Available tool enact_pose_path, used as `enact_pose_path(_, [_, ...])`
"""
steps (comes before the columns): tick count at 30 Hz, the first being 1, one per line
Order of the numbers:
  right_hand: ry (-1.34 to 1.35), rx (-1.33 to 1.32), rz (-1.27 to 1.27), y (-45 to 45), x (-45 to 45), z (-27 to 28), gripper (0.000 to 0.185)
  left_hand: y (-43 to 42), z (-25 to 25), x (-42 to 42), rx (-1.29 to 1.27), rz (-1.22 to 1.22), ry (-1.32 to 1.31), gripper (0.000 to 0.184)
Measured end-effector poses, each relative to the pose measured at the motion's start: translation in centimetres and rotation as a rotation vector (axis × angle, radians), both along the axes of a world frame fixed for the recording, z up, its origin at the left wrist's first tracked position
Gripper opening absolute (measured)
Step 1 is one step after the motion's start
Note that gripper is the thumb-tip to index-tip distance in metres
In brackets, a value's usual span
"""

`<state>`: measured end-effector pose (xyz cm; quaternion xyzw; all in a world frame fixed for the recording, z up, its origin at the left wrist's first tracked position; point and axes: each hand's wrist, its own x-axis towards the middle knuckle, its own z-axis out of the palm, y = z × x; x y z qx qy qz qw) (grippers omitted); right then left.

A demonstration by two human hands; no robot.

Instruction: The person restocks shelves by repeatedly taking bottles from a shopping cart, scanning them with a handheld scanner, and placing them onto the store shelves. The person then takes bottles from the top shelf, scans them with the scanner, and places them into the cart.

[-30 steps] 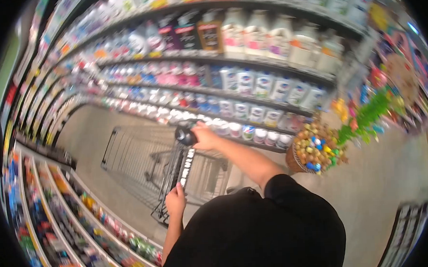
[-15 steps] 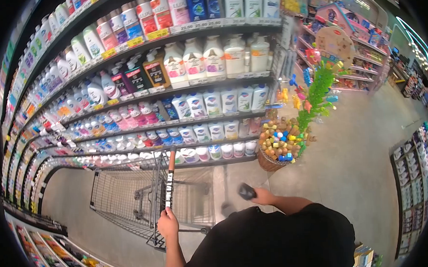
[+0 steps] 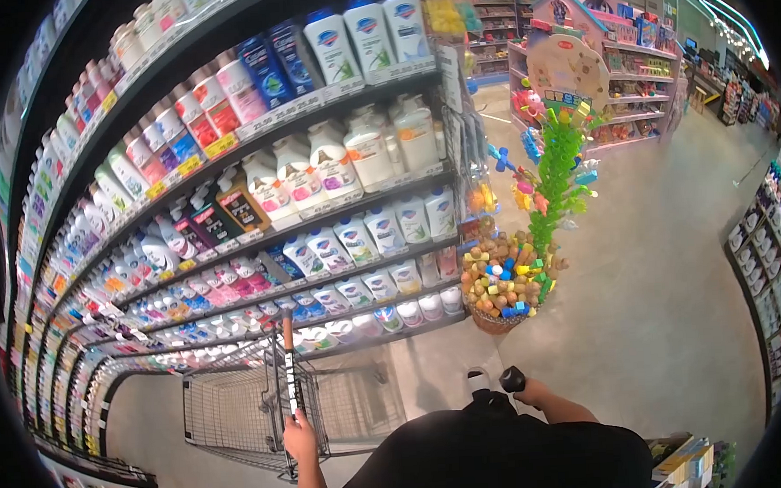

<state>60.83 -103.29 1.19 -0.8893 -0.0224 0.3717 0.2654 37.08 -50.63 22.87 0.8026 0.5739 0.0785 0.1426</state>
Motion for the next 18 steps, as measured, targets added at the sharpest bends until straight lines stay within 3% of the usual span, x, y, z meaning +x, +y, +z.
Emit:
enact_pose_path(4, [0.186,0.019,-0.062,3.4,6.3,4.8,0.053,-1.4,0.4,0.9,0.12,-0.006,0.011,0.047])
enact_pose_path(6, [0.02,0.153,0.006,2.4,9.5,-0.9,0.054,-2.1,-0.1,0.8,0.203,-0.02,-0.011,0.053])
enact_pose_path(8, [0.11,0.134,0.066,2.0,12.9,-0.8,0.051,-2.5,0.2,0.7,0.037,0.061,0.095,0.044])
enact_pose_path(11, [0.126,0.217,0.068,0.9,16.8,-4.4,0.047,-4.6,3.0,1.1,0.088,-0.084,0.187,0.048])
enact_pose_path(14, [0.13,0.274,-0.106,-1.0,18.8,-8.9,0.043,-5.9,4.9,4.6,0.384,0.056,0.287,0.071])
enact_pose_path(16, [0.149,0.217,-0.107,-2.0,20.0,-7.1,0.042,-7.5,10.5,11.8,0.706,-0.066,0.003,0.043])
enact_pose_path(18, [0.2,0.162,-0.091,-3.1,20.8,-6.1,0.041,-7.2,16.1,19.1,0.77,-0.241,-0.242,0.053])
